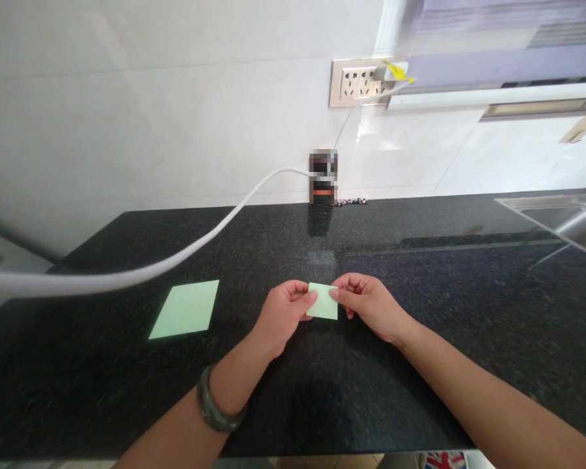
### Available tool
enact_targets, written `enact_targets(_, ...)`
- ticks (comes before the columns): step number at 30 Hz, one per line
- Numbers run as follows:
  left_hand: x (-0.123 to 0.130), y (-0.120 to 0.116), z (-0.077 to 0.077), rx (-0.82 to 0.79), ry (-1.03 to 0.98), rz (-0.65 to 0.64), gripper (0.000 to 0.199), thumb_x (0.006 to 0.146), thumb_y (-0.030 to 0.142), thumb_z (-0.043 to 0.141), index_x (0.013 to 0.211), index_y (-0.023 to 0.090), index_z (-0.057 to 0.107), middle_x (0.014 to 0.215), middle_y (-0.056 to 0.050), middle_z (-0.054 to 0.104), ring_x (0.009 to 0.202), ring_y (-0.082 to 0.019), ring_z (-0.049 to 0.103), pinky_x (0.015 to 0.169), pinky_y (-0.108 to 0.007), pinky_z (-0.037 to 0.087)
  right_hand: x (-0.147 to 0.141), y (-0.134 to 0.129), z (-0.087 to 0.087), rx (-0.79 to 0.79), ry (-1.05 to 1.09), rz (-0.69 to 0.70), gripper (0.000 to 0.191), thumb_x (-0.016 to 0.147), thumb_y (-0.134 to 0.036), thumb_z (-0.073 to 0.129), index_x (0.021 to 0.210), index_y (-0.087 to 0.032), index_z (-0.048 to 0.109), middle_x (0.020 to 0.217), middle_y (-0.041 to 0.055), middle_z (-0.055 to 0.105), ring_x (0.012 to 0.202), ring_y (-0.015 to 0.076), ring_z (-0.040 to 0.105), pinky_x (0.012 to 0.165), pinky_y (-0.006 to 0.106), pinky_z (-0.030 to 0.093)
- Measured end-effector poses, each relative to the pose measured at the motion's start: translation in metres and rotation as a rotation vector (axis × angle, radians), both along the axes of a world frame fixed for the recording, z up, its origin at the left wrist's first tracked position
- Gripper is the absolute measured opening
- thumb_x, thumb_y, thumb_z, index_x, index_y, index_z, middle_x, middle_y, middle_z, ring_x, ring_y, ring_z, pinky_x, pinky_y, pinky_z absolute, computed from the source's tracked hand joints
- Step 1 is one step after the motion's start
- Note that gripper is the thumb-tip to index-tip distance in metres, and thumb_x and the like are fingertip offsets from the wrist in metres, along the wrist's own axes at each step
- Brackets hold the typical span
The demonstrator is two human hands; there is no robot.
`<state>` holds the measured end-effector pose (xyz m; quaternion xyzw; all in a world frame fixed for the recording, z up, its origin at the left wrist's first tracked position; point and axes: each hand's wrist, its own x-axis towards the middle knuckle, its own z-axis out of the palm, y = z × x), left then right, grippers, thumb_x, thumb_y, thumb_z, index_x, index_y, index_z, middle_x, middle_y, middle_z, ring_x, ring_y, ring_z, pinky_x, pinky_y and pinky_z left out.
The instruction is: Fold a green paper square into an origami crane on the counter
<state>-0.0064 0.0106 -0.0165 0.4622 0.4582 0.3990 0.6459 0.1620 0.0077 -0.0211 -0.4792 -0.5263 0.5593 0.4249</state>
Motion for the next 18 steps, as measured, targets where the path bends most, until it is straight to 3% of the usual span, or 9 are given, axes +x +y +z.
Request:
enact_targets(6, -0.0014, 0.0038, -0.0018, -0.016, -0.037, 0.082, 0.018, 0.068, 0.028, 0.063, 0.074, 0.012, 0.058, 0.065, -0.002, 0.063, 0.059, -0.013, 0.06, 0.062, -0.03, 0.05, -0.0045, 0.0014, -0.0043, 0.098, 0.016, -0.078, 0.025, 0.069, -0.03, 0.063, 0.088, -0.019, 0.052, 0.064, -0.0034, 0.052, 0.05, 0.0078, 0.045, 0.044, 0.02, 0.036)
enact_targets(13, -0.0006, 0.0035, 0.0004, 0.02, -0.073, 0.113, 0.02, 0.069, 0.031, 0.063, 0.076, 0.013, 0.058, 0.066, -0.002, 0.063, 0.061, -0.013, 0.06, 0.063, -0.028, 0.05, -0.007, -0.0006, -0.008, 0.22, -0.123, -0.145, 0.016, 0.069, -0.03, 0.063, 0.075, -0.019, 0.053, 0.065, -0.0016, 0.052, 0.056, 0.0107, 0.046, 0.05, 0.024, 0.037)
enact_targets(18, 0.0002, 0.002, -0.0001, 0.03, -0.112, 0.078, 0.021, 0.069, 0.032, 0.062, 0.079, 0.014, 0.058, 0.07, -0.002, 0.064, 0.063, -0.013, 0.061, 0.062, -0.027, 0.049, -0.0078, -0.0013, -0.0081, 0.226, -0.082, -0.186, 0.016, 0.069, -0.03, 0.063, 0.076, -0.02, 0.054, 0.065, -0.0011, 0.054, 0.055, 0.011, 0.048, 0.051, 0.024, 0.038)
